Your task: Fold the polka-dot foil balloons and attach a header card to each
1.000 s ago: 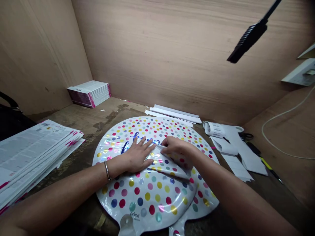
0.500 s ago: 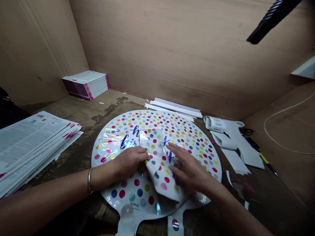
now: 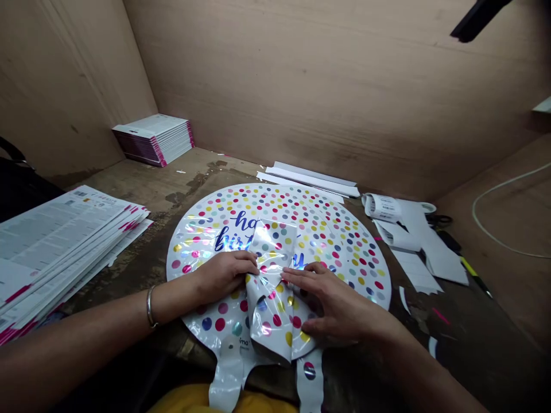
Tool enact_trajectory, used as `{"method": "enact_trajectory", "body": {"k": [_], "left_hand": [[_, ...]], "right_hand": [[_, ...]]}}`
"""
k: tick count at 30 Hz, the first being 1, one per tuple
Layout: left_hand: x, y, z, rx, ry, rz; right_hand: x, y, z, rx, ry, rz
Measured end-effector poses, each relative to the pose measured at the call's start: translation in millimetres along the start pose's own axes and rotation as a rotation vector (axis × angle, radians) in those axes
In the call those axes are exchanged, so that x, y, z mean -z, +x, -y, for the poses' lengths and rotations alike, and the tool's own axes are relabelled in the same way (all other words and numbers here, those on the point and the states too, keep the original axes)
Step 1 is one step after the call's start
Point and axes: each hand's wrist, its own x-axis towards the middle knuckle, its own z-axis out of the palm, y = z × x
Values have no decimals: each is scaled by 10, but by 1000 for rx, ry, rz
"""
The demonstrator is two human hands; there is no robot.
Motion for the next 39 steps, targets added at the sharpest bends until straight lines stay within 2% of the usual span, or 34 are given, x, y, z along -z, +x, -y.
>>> {"method": "enact_trajectory", "body": {"k": [6, 10, 12, 17, 22, 25, 28, 31, 35, 37, 39], "left_hand": [[-6, 21, 42, 15, -73, -41], [-7, 5, 10, -17, -21, -50], [7, -7, -32, -2, 46, -63], [58, -8, -100, 133, 153, -50], [57, 47, -107, 238, 120, -94], [22, 97, -119, 383, 121, -160], [-13, 159, -132, 510, 91, -215], [-23, 225, -146, 542, 139, -204], [-12, 283, -149, 483, 355, -158], [-3, 298, -121, 326, 473, -157], [17, 310, -72, 85, 508, -63]], "right_hand": [[-322, 40, 73, -11, -95, -255], [-469, 74, 89, -76, -90, -408], [-477, 77, 88, -86, -60, -425], [-434, 88, 84, -89, -1, -420], [-373, 200, 93, -276, 163, -489], [-331, 292, 114, -413, 253, -501], [-298, 369, 126, -528, 212, -514], [-275, 429, 119, -599, 97, -521], [-256, 491, 107, -569, -9, -457], [-261, 508, 102, -542, -23, -452], [-277, 507, 79, -487, -81, -486]]}}
